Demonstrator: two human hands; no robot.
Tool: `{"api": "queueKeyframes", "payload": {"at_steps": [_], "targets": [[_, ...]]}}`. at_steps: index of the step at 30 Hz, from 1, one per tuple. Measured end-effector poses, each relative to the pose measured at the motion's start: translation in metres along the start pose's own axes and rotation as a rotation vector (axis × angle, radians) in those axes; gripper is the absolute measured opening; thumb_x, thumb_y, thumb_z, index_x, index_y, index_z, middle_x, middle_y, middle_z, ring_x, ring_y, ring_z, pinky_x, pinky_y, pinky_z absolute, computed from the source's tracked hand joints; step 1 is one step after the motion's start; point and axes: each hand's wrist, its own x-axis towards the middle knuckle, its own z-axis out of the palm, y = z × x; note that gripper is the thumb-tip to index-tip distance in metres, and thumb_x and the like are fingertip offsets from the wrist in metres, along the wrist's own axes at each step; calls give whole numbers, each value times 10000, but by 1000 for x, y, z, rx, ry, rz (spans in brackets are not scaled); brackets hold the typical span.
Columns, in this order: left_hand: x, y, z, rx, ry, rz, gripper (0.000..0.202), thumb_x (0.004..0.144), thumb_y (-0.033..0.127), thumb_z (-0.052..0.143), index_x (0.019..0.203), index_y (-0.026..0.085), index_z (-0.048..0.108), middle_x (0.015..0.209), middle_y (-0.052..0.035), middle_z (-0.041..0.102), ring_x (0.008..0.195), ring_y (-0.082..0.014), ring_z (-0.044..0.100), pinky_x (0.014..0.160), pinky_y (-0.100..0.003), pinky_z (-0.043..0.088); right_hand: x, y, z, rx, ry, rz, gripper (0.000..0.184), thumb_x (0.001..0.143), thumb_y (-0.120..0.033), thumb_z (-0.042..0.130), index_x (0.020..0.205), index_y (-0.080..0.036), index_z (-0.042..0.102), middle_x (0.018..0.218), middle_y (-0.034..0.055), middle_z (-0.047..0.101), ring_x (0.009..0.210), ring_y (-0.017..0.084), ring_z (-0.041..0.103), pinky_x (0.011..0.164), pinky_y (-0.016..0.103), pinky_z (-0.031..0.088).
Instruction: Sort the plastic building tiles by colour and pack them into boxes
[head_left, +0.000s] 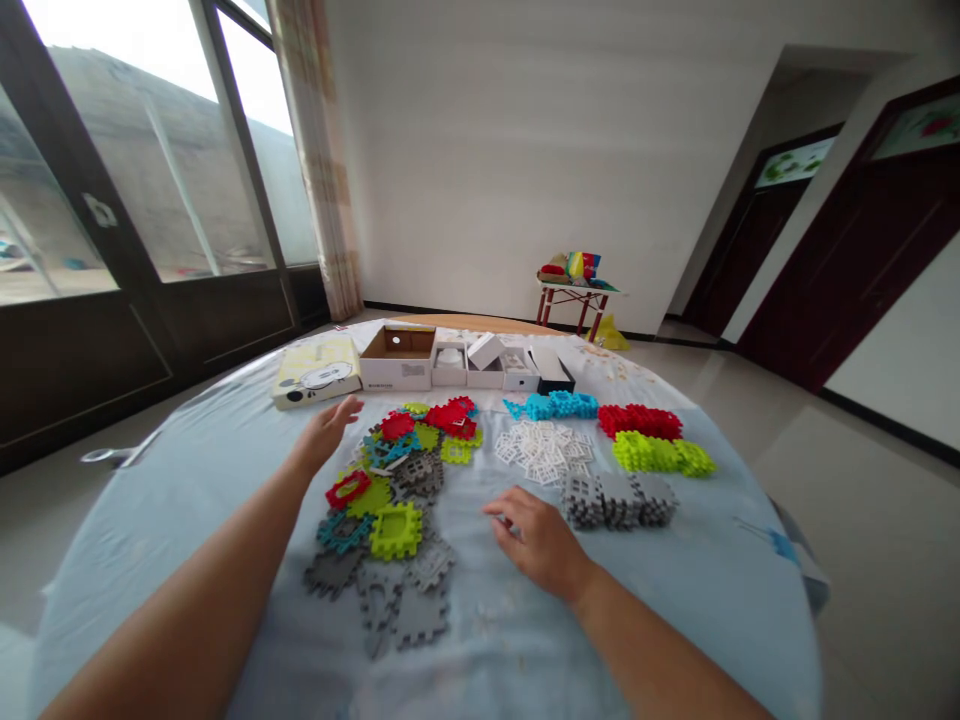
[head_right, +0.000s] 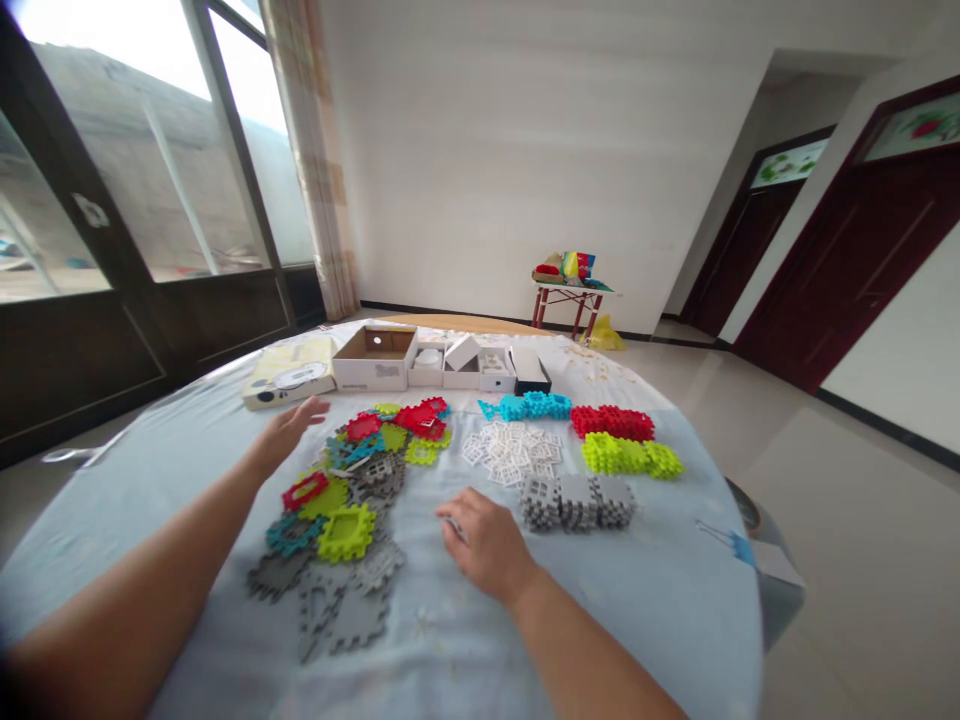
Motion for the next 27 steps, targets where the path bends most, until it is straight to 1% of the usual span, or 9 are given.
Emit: {"api": "queueKeyframes", "payload": {"at_steps": [2, 4, 8, 11, 14, 18, 24, 26, 27], "targets": [[-7, -14, -7, -143, 66, -87, 644, 717, 658, 396, 951, 111, 644, 1044, -153, 657, 862, -253, 643, 776, -367, 486, 4, -18, 3, -17, -10, -111, 253, 852, -260, 450, 1045, -193, 598, 1016, 68, 593, 944, 162, 535, 859, 290, 415], [-12, -23, -10, -259, 133, -130, 614, 715, 641, 403, 909, 109, 641, 1035, -155, 658, 848, -247, 649, 727, -350, 503, 11, -38, 10, -56, -68, -223, 308, 844, -340, 479, 1101, -200, 572, 1137, 82, 555, 1047, 192, 487, 941, 346, 365], [-16, -29, -10, -369, 211, -130, 589, 731, 617, 374, 869, 106, 634, 999, -152, 667, 831, -239, 654, 692, -333, 515, 26, -71, 32, -132, -223, -434, 499, 821, -513, 473, 1233, -232, 483, 1356, 76, 412, 1241, 234, 326, 1029, 417, 248], [-17, -29, -7, -388, 223, -126, 568, 731, 603, 380, 829, 103, 632, 932, -144, 681, 796, -233, 655, 710, -342, 514, 33, -80, 48, -173, -303, -531, 539, 828, -548, 437, 1273, -244, 445, 1404, 63, 361, 1304, 238, 235, 1065, 445, 162], [-18, -27, -3, -395, 220, -132, 554, 730, 601, 391, 786, 105, 631, 872, -131, 688, 741, -222, 652, 721, -348, 508, 40, -77, 55, -210, -340, -532, 522, 841, -543, 413, 1273, -251, 447, 1408, 62, 358, 1314, 234, 225, 1075, 463, 109], [-21, -21, 1, -368, 203, -119, 568, 720, 625, 404, 760, 106, 632, 814, -115, 687, 676, -209, 639, 717, -358, 499, 58, -58, 56, -271, -310, -474, 479, 858, -506, 401, 1247, -238, 482, 1400, 74, 367, 1318, 232, 216, 1074, 468, 92], [-21, -19, 4, -340, 194, -104, 598, 717, 649, 391, 763, 107, 639, 824, -116, 686, 680, -217, 636, 689, -357, 496, 103, -13, 58, -354, -196, -305, 468, 848, -480, 448, 1220, -203, 515, 1397, 122, 352, 1305, 250, 223, 1058, 476, 132], [-21, -20, 4, -340, 198, -108, 598, 721, 647, 384, 765, 107, 638, 829, -119, 686, 687, -218, 635, 690, -355, 495, 111, -11, 59, -357, -129, -258, 462, 847, -465, 459, 1218, -194, 517, 1388, 130, 356, 1295, 258, 232, 1053, 476, 143], [-21, -21, 4, -338, 199, -110, 599, 723, 646, 380, 767, 107, 638, 830, -119, 686, 691, -219, 635, 690, -355, 496, 113, -15, 60, -347, -97, -257, 462, 845, -468, 462, 1216, -197, 518, 1382, 128, 362, 1289, 259, 239, 1051, 474, 148]]}}
